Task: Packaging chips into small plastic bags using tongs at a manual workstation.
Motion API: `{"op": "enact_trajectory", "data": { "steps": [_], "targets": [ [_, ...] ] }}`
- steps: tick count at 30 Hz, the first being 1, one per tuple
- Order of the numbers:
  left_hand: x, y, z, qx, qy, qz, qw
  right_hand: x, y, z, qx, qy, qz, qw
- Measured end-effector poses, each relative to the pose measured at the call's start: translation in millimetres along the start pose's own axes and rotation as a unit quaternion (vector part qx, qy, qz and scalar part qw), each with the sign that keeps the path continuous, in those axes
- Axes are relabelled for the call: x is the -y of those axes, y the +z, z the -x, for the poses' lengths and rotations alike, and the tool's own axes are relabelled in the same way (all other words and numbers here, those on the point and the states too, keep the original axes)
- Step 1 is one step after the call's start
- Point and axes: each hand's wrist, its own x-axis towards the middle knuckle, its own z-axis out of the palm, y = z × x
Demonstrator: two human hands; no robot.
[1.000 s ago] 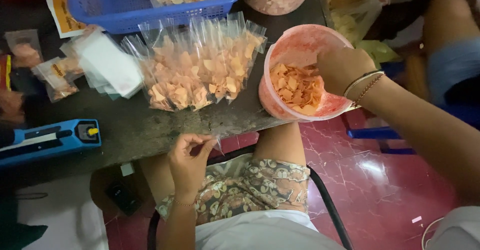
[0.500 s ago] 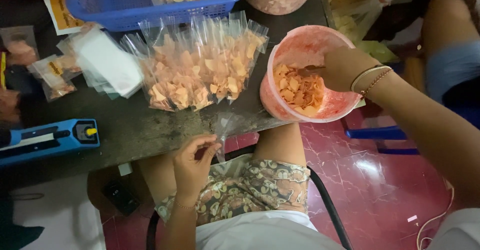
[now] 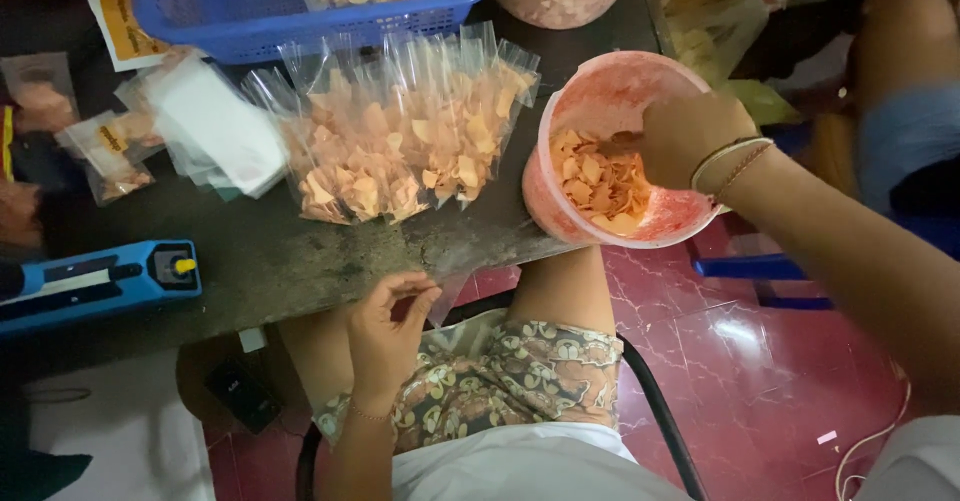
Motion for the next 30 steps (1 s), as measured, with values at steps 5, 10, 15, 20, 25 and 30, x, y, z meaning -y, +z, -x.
{"op": "enact_trajectory", "data": {
  "steps": [5, 10, 15, 20, 25, 30],
  "targets": [
    [-0.2, 0.7, -0.1, -0.004, -0.009, -0.019, 1.0, 8.5, 41.6, -25.6, -0.064, 0.011, -0.023, 0.998],
    [-4.1, 0.0, -2.0, -0.007, 0.031, -0.029, 0.999, 20.4, 8.9, 5.7, -0.114, -0.028, 0.016, 0.993],
    [-2.1, 2.1, -2.3, -0.004, 0.069, -0.039, 0.997, 23.7, 41.1, -9.0, -0.157, -0.049, 0.001, 0.986],
    [-8.3, 1.9, -1.6, -0.008, 0.083, -0.035, 0.996, 17.6, 64.4, -30.6, -0.214, -0.072, 0.01, 0.974],
    [-8.4, -0.9, -0.4, -0.014, 0.089, -0.037, 0.995, 6.7, 39.1, -20.0, -0.16, -0.037, -0.049, 0.985],
    [-7.5, 0.3, -0.6, -0.005, 0.083, -0.039, 0.996, -3.0, -29.9, 39.4, -0.104, 0.004, -0.08, 0.991]
  ]
}}
